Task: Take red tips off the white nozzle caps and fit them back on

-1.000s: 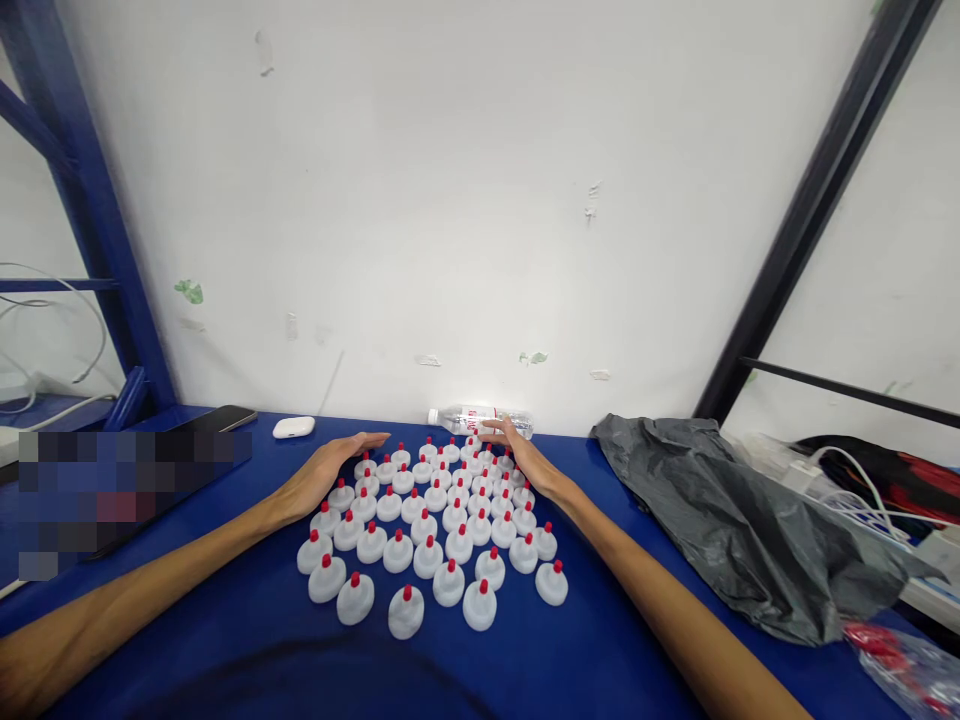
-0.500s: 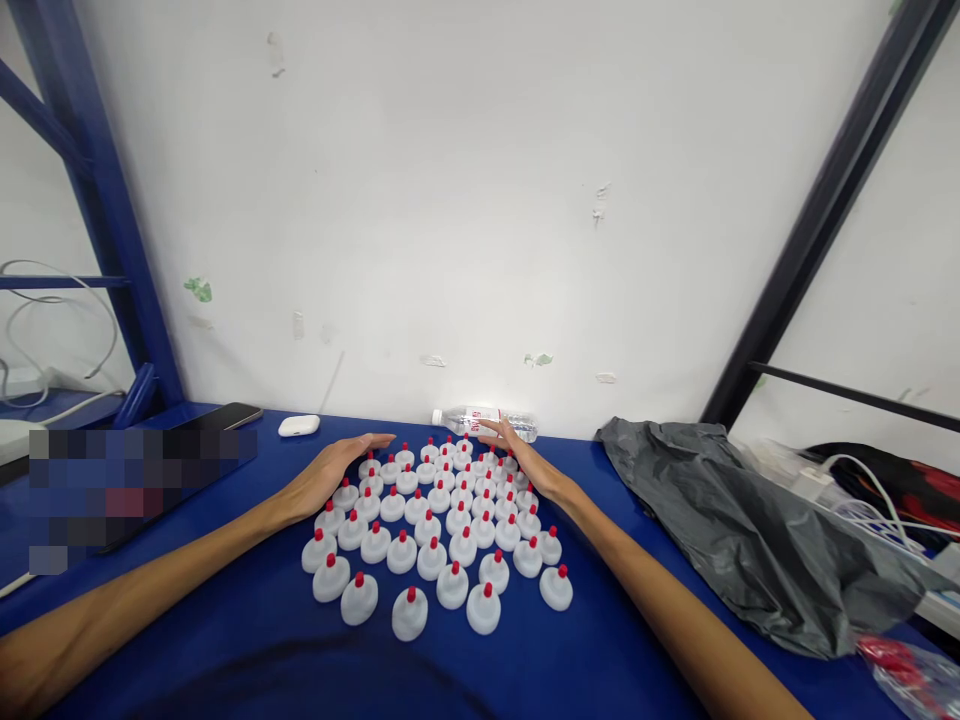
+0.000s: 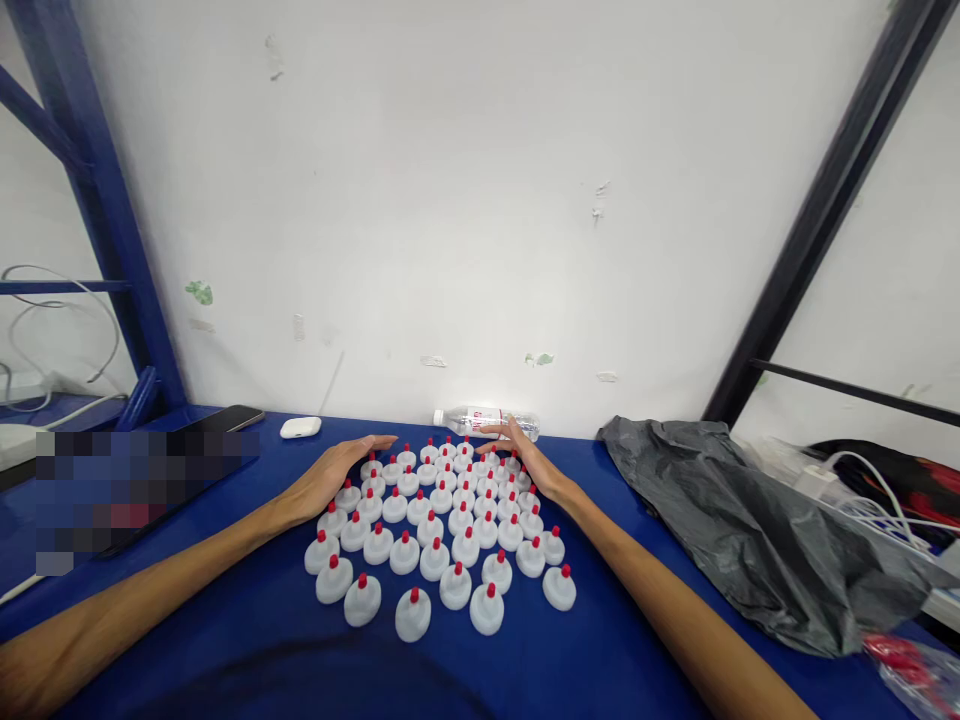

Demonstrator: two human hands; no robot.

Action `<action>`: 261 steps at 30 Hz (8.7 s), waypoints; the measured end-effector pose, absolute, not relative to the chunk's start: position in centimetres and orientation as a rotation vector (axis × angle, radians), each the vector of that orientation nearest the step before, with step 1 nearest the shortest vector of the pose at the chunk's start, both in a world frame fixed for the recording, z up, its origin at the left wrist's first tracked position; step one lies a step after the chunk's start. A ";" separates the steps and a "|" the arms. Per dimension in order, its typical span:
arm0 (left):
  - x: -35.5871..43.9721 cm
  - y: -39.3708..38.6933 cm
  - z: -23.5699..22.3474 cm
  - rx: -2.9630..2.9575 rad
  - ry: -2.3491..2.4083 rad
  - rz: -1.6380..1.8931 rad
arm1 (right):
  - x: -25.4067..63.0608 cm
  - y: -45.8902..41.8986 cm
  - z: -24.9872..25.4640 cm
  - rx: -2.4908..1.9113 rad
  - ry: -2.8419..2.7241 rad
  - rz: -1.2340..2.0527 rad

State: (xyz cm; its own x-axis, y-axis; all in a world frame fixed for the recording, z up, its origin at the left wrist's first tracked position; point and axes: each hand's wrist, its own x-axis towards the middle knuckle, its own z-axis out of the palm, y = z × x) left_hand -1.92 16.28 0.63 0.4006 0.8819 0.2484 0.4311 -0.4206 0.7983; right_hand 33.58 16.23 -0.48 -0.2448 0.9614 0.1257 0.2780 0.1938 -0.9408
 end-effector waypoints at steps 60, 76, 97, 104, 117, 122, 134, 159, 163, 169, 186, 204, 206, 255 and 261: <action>-3.9 20.2 -2.2 2.771 1.624 0.368 | 35.6 16.0 -1.3 -2.104 -2.237 -0.318; -3.9 20.2 -2.2 2.784 1.625 0.351 | 35.6 15.9 -1.3 -2.094 -2.235 -0.306; -3.9 20.3 -2.2 2.783 1.646 0.329 | 35.6 15.9 -1.3 -2.098 -2.227 -0.299; -3.8 20.0 -1.9 2.786 1.648 0.319 | 35.5 15.9 -1.3 -2.093 -2.227 -0.311; -3.8 19.9 -1.8 2.811 1.632 0.310 | 35.4 15.7 -1.2 -2.105 -2.230 -0.318; -3.8 20.0 -1.9 2.816 1.653 0.303 | 35.5 15.8 -1.2 -2.117 -2.232 -0.323; -3.7 20.0 -1.9 2.828 1.660 0.296 | 35.4 15.8 -1.2 -2.120 -2.241 -0.338; -3.6 19.7 -1.6 2.829 1.667 0.291 | 35.4 15.6 -1.0 -2.121 -2.244 -0.338; -3.6 19.7 -1.5 2.830 1.674 0.268 | 35.3 15.6 -1.0 -2.123 -2.240 -0.334; -3.6 19.6 -1.5 2.833 1.673 0.258 | 35.3 15.6 -1.0 -2.126 -2.240 -0.323; -3.7 19.9 -1.7 2.837 1.660 0.266 | 35.2 15.5 -0.8 -2.132 -2.240 -0.310; -3.8 20.0 -1.8 2.841 1.675 0.260 | 35.3 15.6 -1.0 -2.130 -2.239 -0.324; -3.8 19.9 -1.7 2.838 1.672 0.258 | 35.3 15.6 -1.0 -2.128 -2.238 -0.329; -3.8 20.0 -1.8 2.850 1.663 0.257 | 35.3 15.6 -1.1 -2.129 -2.238 -0.340; -3.8 20.1 -1.9 2.853 1.652 0.282 | 35.3 15.6 -1.0 -2.117 -2.239 -0.349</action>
State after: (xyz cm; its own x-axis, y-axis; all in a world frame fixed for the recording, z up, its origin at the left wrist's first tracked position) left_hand -3.84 20.06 -1.93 0.4903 0.8408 0.2294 0.8693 -0.4908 -0.0592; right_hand 35.33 15.60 -1.05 -0.0674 0.9808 0.1831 0.9899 0.0428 0.1349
